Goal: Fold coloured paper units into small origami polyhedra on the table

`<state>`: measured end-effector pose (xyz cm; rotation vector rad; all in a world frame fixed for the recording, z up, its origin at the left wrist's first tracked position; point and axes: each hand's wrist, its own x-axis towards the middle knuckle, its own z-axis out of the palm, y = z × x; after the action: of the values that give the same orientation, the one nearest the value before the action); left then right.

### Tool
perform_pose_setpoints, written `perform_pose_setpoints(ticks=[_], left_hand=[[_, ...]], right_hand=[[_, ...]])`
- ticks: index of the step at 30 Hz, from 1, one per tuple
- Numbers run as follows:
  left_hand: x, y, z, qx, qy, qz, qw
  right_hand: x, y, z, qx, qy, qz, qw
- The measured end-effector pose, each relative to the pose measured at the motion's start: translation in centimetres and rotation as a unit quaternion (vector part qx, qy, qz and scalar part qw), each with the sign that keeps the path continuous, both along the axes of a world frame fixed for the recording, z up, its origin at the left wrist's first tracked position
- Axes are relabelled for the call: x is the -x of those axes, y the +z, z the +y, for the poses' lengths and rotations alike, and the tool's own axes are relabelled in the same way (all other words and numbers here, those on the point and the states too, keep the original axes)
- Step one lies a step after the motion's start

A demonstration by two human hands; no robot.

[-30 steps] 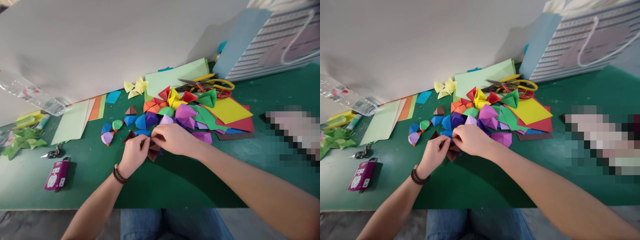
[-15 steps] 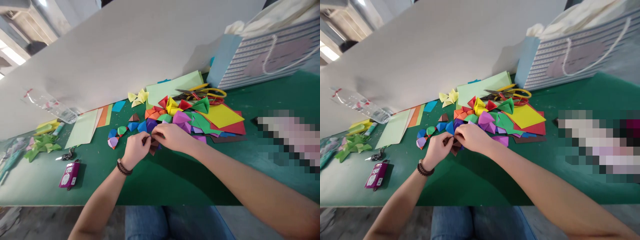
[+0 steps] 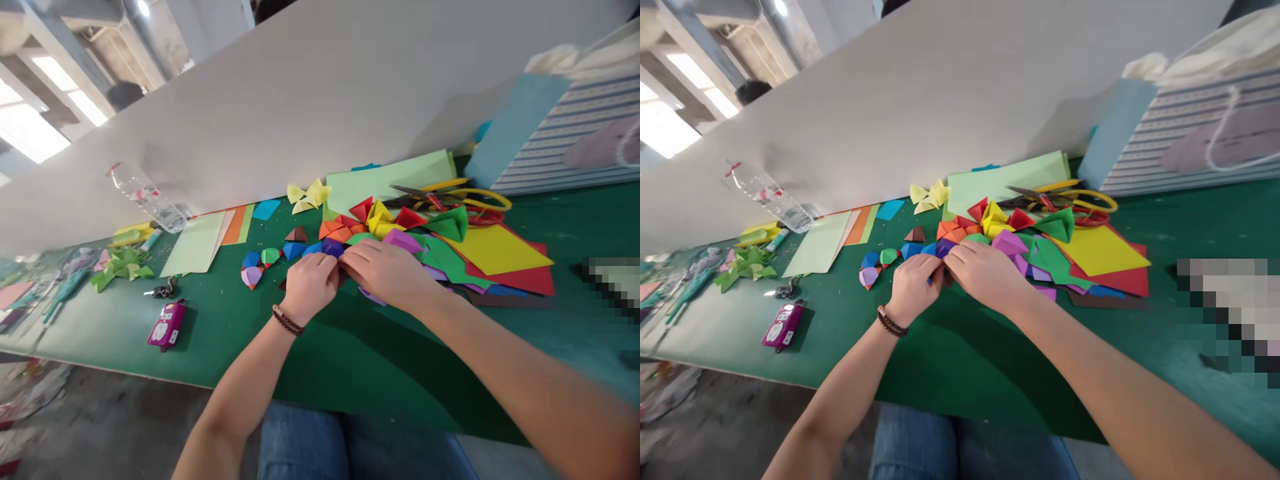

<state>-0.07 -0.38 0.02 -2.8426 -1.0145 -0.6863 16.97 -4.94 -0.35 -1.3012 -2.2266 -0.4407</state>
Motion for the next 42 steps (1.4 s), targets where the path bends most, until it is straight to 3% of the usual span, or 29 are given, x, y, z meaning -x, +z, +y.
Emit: perform_pose_setpoints(ticks=[11, 18, 25, 28, 30, 33, 37, 39, 42], left_hand=[[-0.1, -0.9, -0.7, 0.052, -0.028, -0.076, 0.995], [-0.1, -1.1, -0.3, 0.201, -0.042, -0.181, 0.962], [0.0, -1.5, -0.3, 0.076, -0.037, -0.106, 0.991], [-0.1, -1.6, -0.3, 0.087, -0.04, -0.122, 0.988], [-0.2, -1.6, -0.1, 0.134, -0.033, -0.158, 0.978], [-0.4, -1.4, 0.0, 0.198, -0.022, -0.223, 0.954], [-0.5, -1.1, -0.1, 0.212, -0.004, -0.297, 0.931], [-0.5, -1.1, -0.2, 0.224, 0.016, -0.328, 0.918], [-0.5, -1.2, -0.1, 0.242, 0.044, -0.357, 0.901]], right_hand=[[0.7, 0.5, -1.0, -0.029, -0.03, -0.04, 0.998], [0.2, 0.5, -1.2, -0.042, 0.004, -0.078, 0.996], [0.4, -0.5, -0.7, -0.045, 0.002, -0.05, 0.998], [0.6, -0.5, -0.7, -0.029, -0.007, -0.043, 0.999], [0.7, -0.5, -0.7, -0.007, -0.007, 0.007, 1.0], [0.6, -0.3, -0.7, 0.048, -0.028, 0.185, 0.981], [0.0, 0.3, -0.6, 0.155, -0.07, 0.426, 0.889], [-0.3, 0.6, -0.6, 0.189, -0.071, 0.465, 0.862], [-0.2, 0.6, -0.7, 0.2, -0.086, 0.428, 0.877]])
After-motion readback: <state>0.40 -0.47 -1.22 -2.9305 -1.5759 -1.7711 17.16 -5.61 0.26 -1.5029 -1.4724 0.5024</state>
